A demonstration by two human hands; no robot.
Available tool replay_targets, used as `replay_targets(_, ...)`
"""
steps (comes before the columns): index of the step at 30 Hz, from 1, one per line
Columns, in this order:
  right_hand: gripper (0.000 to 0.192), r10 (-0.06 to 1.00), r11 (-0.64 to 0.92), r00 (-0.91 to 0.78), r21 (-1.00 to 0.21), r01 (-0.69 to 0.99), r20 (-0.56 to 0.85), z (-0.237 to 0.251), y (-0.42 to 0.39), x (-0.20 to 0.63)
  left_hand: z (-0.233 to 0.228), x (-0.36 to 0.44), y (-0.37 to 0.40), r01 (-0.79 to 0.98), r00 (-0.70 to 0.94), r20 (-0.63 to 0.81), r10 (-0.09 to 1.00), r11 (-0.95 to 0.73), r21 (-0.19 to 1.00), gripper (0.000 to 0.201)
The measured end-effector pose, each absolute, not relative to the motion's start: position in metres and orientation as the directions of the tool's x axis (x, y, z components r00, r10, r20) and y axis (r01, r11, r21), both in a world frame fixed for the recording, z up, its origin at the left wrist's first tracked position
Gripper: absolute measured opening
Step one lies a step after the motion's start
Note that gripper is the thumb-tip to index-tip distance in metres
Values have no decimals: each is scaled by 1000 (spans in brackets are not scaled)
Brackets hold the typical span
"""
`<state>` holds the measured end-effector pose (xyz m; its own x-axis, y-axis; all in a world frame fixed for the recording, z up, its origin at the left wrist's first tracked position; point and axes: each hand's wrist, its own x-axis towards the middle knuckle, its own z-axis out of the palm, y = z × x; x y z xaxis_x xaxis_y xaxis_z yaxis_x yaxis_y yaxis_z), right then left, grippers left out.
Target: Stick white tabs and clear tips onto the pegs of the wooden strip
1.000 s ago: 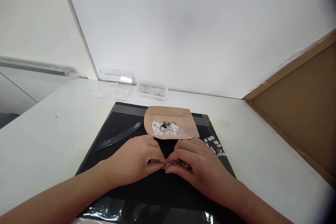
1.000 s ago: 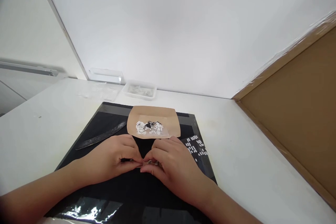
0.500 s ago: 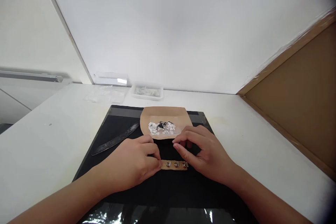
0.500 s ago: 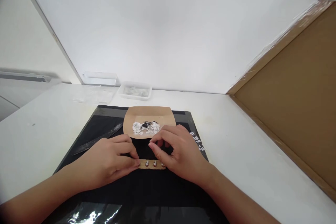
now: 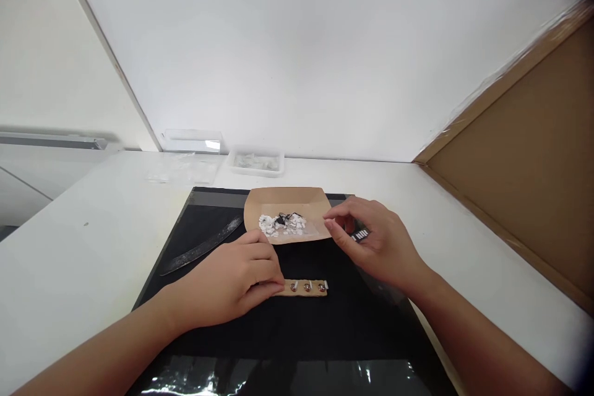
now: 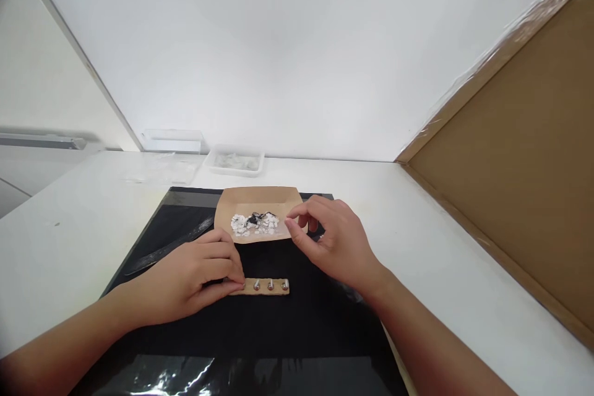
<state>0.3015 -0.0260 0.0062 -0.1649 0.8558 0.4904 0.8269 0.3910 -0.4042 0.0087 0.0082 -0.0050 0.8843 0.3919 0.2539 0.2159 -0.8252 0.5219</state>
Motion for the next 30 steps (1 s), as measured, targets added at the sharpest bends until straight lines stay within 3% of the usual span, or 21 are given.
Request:
replay_targets(8,14,811,307,-66,-327,893,582,9,-14,324,-4,9,8,248,894,205,399,-820,516,13)
replay_targets(12,17,795,111,131,-355,928,592,16,-9,342,-6,9,8,236,900,217,379,-840,488,11)
replay_targets(15,27,842,-100,304,-426,899,445,21,-7,362,-6,9,7,217,905,233,357,-856,469,10)
replay_targets(20,27,920,-280,361,-392,876,149,15,-3,398,-6,10,7,194,914,238,330,-868,457,13)
replay_targets(25,27,963,-260,267,-378,889,-33,2,-3,410,-6,9,7,206,916,218,338,-860,467,13)
replay_targets(30,64,976,-142,53,-430,892,-212,1,-11,406,-8,10,7,199,916,230,330,-868,456,13)
